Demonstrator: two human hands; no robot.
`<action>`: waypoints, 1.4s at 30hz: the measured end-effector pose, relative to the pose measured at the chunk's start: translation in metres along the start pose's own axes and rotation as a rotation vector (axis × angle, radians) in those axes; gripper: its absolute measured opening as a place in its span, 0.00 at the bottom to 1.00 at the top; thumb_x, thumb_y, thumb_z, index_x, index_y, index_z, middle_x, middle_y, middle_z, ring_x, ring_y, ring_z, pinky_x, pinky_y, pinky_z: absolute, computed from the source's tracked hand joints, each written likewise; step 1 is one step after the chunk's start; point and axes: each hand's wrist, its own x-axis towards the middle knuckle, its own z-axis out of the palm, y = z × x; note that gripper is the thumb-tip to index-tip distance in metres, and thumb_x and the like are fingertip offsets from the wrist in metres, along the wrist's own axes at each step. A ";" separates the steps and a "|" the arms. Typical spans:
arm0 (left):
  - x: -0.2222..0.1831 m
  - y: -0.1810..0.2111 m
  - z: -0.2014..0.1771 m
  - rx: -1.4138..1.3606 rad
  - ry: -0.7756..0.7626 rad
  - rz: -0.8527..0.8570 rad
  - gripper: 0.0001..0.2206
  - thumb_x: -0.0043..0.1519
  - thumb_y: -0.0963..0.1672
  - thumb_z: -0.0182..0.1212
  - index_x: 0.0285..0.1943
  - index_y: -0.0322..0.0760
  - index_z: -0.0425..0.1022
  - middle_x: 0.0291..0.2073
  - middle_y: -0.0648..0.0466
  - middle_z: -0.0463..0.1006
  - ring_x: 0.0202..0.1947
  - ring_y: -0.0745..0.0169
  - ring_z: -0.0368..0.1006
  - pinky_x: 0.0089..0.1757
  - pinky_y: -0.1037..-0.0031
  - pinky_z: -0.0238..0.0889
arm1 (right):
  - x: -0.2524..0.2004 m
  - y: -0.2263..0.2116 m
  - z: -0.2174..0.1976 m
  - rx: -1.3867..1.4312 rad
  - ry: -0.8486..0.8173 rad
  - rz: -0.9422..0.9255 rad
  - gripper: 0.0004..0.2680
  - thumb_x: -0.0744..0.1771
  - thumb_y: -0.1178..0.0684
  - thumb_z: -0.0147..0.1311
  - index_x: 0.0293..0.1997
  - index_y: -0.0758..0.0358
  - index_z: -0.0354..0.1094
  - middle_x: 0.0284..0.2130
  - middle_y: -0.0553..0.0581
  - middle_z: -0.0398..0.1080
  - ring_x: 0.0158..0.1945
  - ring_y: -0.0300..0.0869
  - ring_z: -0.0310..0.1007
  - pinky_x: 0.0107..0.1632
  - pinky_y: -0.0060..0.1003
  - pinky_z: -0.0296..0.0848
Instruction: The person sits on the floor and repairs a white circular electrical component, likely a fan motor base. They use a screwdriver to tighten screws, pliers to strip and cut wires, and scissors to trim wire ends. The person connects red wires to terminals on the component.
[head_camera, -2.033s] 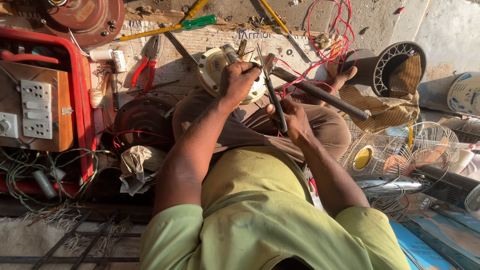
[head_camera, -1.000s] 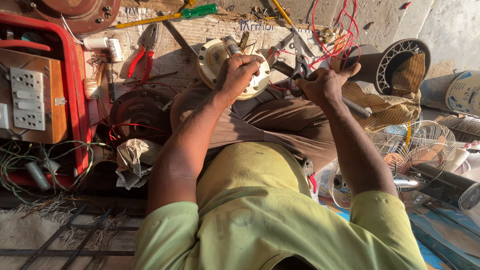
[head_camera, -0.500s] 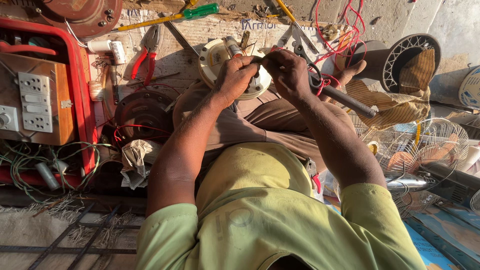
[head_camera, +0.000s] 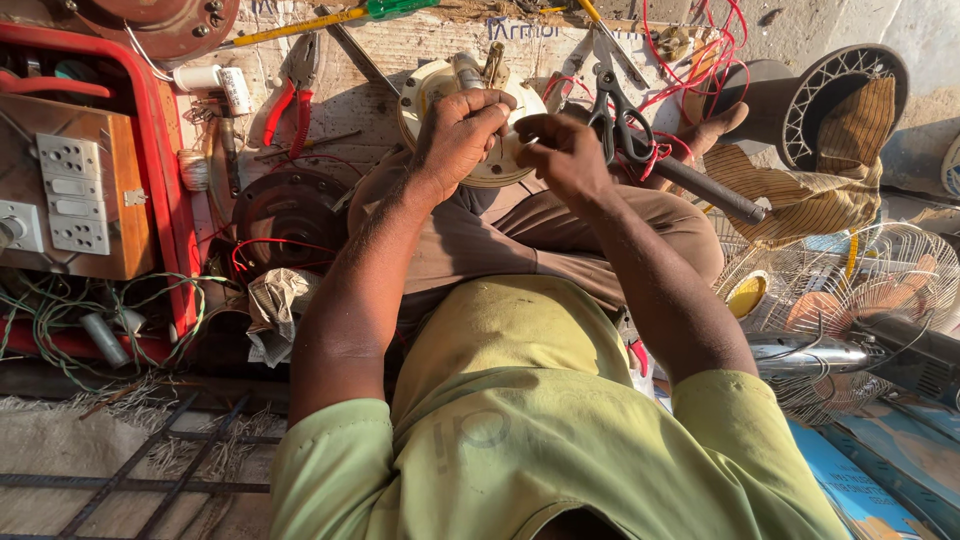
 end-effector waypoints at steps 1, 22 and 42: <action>-0.001 0.002 0.001 -0.033 -0.016 -0.003 0.11 0.65 0.43 0.60 0.50 0.31 0.82 0.29 0.60 0.76 0.26 0.79 0.67 0.30 0.84 0.61 | -0.003 -0.001 0.007 -0.109 -0.060 -0.078 0.13 0.66 0.52 0.60 0.53 0.66 0.71 0.45 0.52 0.76 0.45 0.37 0.78 0.48 0.36 0.78; 0.080 0.015 0.014 0.859 0.030 0.248 0.09 0.64 0.44 0.60 0.48 0.43 0.83 0.42 0.53 0.84 0.50 0.57 0.77 0.54 0.62 0.66 | 0.021 -0.016 -0.006 -0.498 0.404 -0.267 0.14 0.71 0.47 0.47 0.34 0.67 0.72 0.24 0.65 0.73 0.32 0.58 0.77 0.39 0.51 0.72; 0.059 -0.018 0.016 0.807 0.146 0.372 0.08 0.56 0.50 0.74 0.36 0.47 0.86 0.32 0.62 0.86 0.36 0.65 0.76 0.59 0.66 0.55 | 0.025 0.012 -0.102 0.213 0.599 0.236 0.17 0.71 0.40 0.56 0.29 0.64 0.68 0.23 0.53 0.64 0.22 0.36 0.59 0.22 0.33 0.57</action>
